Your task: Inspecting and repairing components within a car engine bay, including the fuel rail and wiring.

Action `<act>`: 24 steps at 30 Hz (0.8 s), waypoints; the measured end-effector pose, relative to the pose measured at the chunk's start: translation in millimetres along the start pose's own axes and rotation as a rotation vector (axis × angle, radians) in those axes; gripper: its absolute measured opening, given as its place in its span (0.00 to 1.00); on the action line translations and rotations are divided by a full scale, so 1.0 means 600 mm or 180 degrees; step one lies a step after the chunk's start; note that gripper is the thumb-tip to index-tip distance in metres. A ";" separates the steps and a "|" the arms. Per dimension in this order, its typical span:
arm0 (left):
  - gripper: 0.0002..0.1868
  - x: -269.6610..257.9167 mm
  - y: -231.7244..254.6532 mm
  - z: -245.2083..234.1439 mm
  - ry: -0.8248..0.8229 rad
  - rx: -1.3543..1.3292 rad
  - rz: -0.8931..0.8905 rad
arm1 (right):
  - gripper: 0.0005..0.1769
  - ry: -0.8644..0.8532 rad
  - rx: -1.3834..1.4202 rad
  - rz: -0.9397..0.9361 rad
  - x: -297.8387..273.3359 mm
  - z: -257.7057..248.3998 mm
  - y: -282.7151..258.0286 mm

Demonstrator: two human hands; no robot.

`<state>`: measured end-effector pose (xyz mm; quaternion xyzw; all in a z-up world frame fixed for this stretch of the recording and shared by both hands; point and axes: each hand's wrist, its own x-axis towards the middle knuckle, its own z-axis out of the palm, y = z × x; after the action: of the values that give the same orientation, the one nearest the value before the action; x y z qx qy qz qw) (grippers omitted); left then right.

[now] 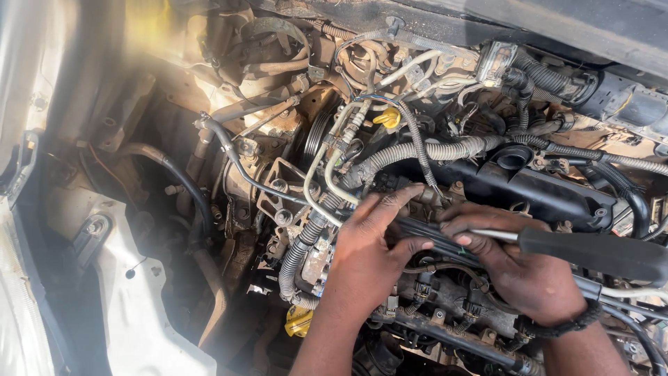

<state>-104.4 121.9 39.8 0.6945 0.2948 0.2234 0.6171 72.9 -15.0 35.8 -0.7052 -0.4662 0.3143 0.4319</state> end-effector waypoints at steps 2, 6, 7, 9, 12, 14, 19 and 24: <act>0.36 -0.003 -0.006 -0.006 0.0365 0.0918 0.0603 | 0.10 0.0277 -0.0416 0.0011 0.018 0.001 -0.011; 0.32 0.002 -0.008 -0.012 0.0244 0.2202 0.0502 | 0.11 0.0136 -0.1456 -0.0289 0.054 0.009 -0.041; 0.31 0.005 -0.005 -0.014 0.0132 0.2326 0.0264 | 0.12 -0.0020 -0.1602 -0.0377 0.062 0.013 -0.045; 0.30 0.006 -0.013 -0.013 0.0113 0.2394 0.0191 | 0.12 -0.0219 -0.1880 -0.0088 0.083 0.015 -0.050; 0.29 0.008 -0.018 -0.011 0.0061 0.2516 0.0103 | 0.11 -0.0537 -0.2279 0.0796 0.102 0.012 -0.055; 0.28 0.009 -0.021 -0.011 0.0065 0.2581 0.0104 | 0.10 -0.0644 -0.2395 0.1348 0.108 0.010 -0.052; 0.31 0.011 -0.018 -0.014 0.0033 0.2556 0.0111 | 0.14 -0.0775 -0.2413 0.1057 0.111 0.011 -0.032; 0.31 0.011 -0.022 -0.014 0.0023 0.2479 0.0064 | 0.14 -0.0754 -0.2345 0.0208 0.121 0.020 -0.031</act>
<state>-106.7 133.2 27.7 0.8789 0.3528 0.1032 0.3040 81.9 59.8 44.6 -0.7864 -0.5718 0.2188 0.0826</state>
